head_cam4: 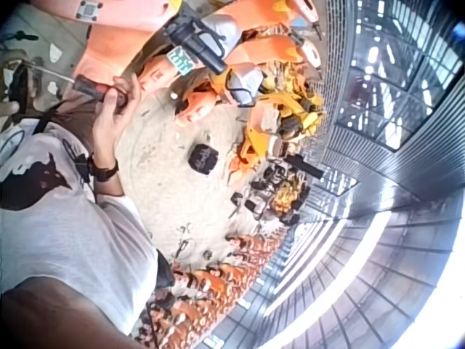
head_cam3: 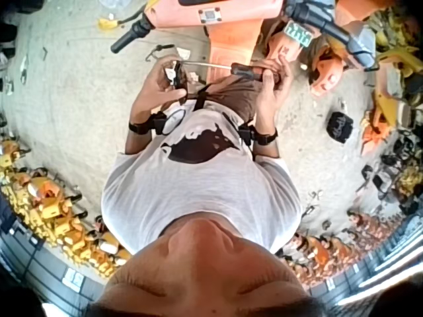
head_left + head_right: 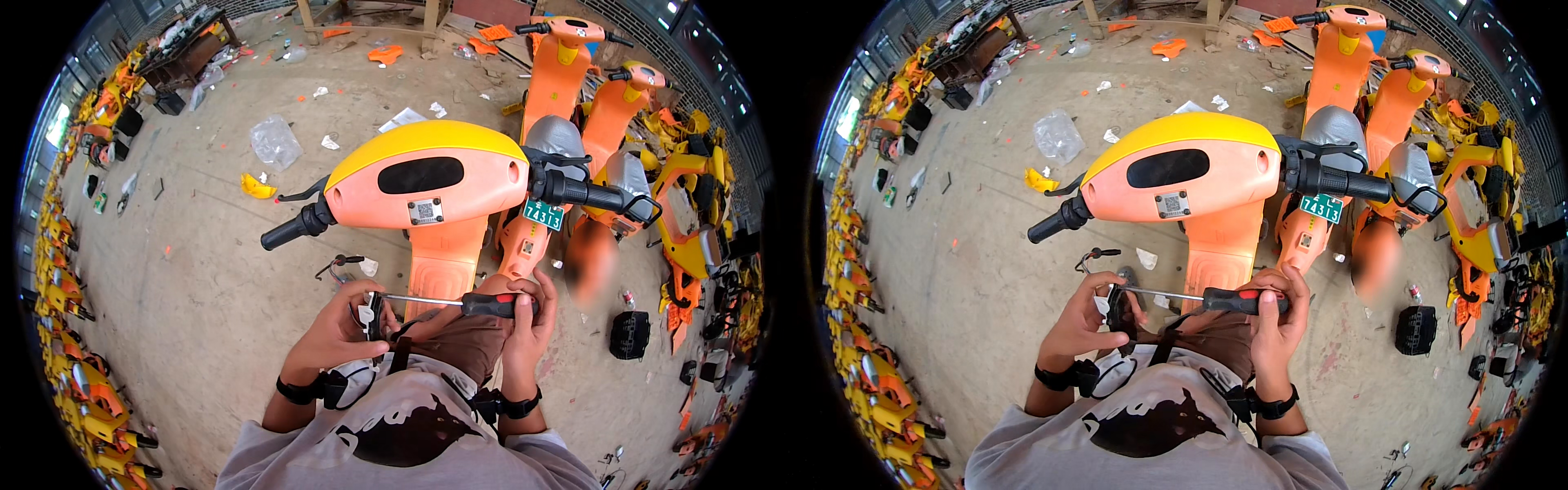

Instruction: The person holds a black dashboard component over an orange scooter and uses a screwdriver to remove screws from its casing. They then handle the component by hand, turning it over to check internal parts.

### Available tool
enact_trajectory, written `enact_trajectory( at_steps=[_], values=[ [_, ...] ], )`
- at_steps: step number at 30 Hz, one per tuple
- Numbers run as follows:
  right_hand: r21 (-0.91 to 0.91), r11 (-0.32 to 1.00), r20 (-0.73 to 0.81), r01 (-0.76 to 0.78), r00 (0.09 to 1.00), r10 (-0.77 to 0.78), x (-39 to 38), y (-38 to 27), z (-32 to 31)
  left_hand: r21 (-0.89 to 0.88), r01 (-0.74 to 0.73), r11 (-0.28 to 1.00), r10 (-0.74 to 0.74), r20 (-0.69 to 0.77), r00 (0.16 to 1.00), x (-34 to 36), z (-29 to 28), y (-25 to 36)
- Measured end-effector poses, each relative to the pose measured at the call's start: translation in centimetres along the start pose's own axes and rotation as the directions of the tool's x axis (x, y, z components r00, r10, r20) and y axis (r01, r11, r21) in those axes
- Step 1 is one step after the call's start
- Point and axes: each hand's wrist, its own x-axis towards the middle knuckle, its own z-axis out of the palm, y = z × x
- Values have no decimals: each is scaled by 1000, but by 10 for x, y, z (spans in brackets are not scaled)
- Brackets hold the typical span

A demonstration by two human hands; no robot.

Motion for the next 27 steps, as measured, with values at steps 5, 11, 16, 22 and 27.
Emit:
enact_trajectory(
  at_steps=[5, 11, 16, 22, 27],
  values=[
    [-39, 930, 73, 367, 929, -363, 11, 18, -6, 26, -7, 1000, 7, 6, 1000, 1, 1, 0],
    [-75, 994, -10, 80, 997, -81, -1, 3, 0, 2, -7, 1000, 7, 6, 1000, 0, -2, -1],
    [26, 934, 77, 356, 931, -357, 8, 10, 0, 19, 8, 1000, -8, 17, 1000, 1, 0, 1],
    [-37, 996, 4, 86, 996, -86, 1, 10, -4, -17, -1, 1000, 1, 24, 1000, 1, 1, 1],
    [35, 974, 42, 223, 973, -225, 4, 3, 2, -11, 17, 1000, -17, 26, 1000, 1, 2, 2]
  ],
)
